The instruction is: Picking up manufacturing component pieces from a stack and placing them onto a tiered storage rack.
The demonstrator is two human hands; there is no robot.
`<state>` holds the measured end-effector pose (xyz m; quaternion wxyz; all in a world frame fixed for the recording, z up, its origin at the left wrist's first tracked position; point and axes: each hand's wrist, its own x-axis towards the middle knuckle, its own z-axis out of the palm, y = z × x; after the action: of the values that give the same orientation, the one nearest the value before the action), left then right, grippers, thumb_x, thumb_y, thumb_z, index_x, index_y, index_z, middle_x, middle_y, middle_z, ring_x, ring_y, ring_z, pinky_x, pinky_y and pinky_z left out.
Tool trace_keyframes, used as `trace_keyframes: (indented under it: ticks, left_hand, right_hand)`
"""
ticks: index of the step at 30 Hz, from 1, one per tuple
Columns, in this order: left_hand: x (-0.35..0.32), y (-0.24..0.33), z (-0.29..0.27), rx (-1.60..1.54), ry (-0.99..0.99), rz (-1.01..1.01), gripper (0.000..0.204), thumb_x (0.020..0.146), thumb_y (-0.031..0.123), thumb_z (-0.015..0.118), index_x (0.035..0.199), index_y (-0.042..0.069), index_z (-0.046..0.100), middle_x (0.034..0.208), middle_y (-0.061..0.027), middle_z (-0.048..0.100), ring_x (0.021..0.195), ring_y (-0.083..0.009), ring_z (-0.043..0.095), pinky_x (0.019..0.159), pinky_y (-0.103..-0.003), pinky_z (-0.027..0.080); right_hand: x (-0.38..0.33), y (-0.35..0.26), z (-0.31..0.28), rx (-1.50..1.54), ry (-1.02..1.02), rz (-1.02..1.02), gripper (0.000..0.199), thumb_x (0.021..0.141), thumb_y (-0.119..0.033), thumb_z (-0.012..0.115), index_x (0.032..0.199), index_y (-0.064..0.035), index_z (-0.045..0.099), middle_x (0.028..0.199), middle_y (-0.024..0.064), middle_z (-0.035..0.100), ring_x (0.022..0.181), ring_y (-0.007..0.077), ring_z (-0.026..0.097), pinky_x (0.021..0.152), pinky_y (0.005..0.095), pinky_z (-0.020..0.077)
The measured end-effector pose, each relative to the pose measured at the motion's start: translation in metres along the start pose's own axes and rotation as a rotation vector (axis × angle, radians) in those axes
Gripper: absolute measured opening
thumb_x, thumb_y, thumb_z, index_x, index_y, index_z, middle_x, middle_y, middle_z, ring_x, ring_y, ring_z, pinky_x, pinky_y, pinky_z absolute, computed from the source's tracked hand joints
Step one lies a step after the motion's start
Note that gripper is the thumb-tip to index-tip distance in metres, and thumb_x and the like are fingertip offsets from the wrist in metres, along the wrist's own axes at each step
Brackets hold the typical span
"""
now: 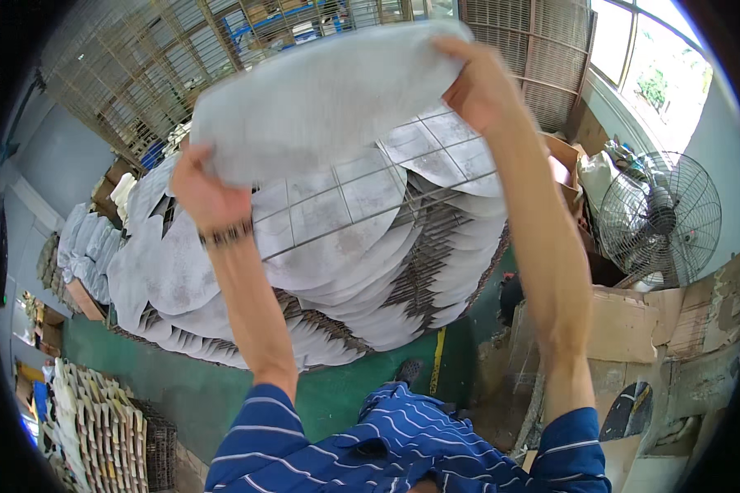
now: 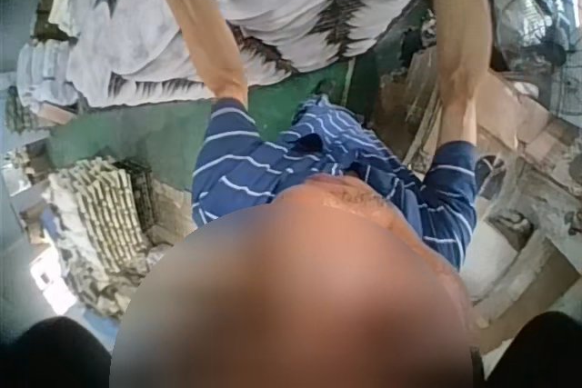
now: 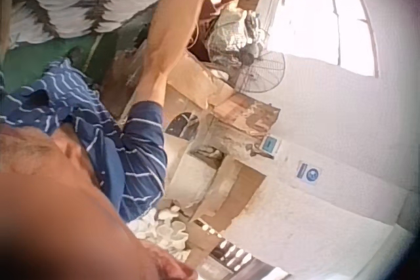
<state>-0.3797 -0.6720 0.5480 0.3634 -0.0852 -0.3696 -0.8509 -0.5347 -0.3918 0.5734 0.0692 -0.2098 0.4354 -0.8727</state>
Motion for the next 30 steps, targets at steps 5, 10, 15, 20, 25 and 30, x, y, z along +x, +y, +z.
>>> trace_keyframes:
  ticks: [5, 10, 15, 20, 25, 30]
  left_hand:
    - [-0.084, -0.026, -0.091, 1.297, 0.133, 0.572, 0.064, 0.079, 0.003, 0.058, 0.142, 0.001, 0.046, 0.138, -0.0198, 0.043, 0.127, -0.0342, 0.044, 0.107, -0.046, 0.037]
    - [-0.109, -0.041, -0.108, 1.685, -0.013, 0.549, 0.062, 0.079, 0.006, 0.068, 0.139, 0.005, 0.052, 0.14, -0.0191, 0.043, 0.131, -0.0375, 0.04, 0.111, -0.048, 0.032]
    - [-0.115, -0.031, -0.102, 1.937, -0.091, 0.752, 0.054, 0.085, 0.005, 0.064, 0.138, 0.007, 0.053, 0.125, -0.0162, 0.058, 0.119, -0.0331, 0.055, 0.106, -0.05, 0.039]
    - [-0.115, -0.035, -0.09, 1.802, -0.124, 0.574, 0.043, 0.098, 0.011, 0.051, 0.141, 0.004, 0.05, 0.118, -0.0181, 0.064, 0.107, -0.0329, 0.064, 0.102, -0.047, 0.045]
    - [-0.118, -0.047, -0.083, 1.439, 0.011, 0.425, 0.052, 0.104, 0.021, 0.045, 0.15, 0.0, 0.032, 0.139, -0.0255, 0.052, 0.118, -0.0399, 0.059, 0.102, -0.042, 0.046]
    - [-0.136, -0.029, -0.044, 1.664, 0.039, 0.561, 0.065, 0.103, 0.029, 0.049, 0.151, -0.007, 0.024, 0.154, -0.0293, 0.031, 0.137, -0.0459, 0.04, 0.112, -0.047, 0.033]
  right_hand:
    - [0.01, 0.125, -0.017, -0.583, 0.041, 0.326, 0.045, 0.079, -0.015, 0.073, 0.119, 0.0021, 0.061, 0.106, 0.0146, 0.069, 0.095, 0.028, 0.068, 0.087, 0.0366, 0.0529]
    - [-0.009, 0.142, -0.024, -1.419, 0.071, -0.258, 0.067, 0.083, -0.023, 0.069, 0.141, -0.0019, 0.043, 0.132, 0.0262, 0.053, 0.121, 0.0408, 0.053, 0.101, 0.0473, 0.043]
    - [-0.035, 0.125, -0.021, -1.416, 0.002, -0.459, 0.058, 0.087, -0.021, 0.066, 0.138, -0.0029, 0.047, 0.135, 0.0216, 0.053, 0.119, 0.0369, 0.055, 0.101, 0.047, 0.0433]
    - [-0.1, 0.087, -0.032, -1.165, 0.078, -0.435, 0.051, 0.087, -0.008, 0.065, 0.136, -0.0035, 0.052, 0.133, 0.0151, 0.055, 0.109, 0.027, 0.059, 0.082, 0.0349, 0.052]
    - [-0.189, 0.084, -0.083, -0.942, 0.306, -0.223, 0.047, 0.09, -0.001, 0.061, 0.136, -0.0039, 0.053, 0.132, 0.0078, 0.056, 0.109, 0.015, 0.057, 0.073, 0.0265, 0.051]
    - [-0.308, 0.086, -0.157, -0.793, 0.588, -0.249, 0.042, 0.098, -0.007, 0.056, 0.139, -0.0002, 0.05, 0.134, 0.011, 0.056, 0.121, 0.0183, 0.054, 0.1, 0.0317, 0.0451]
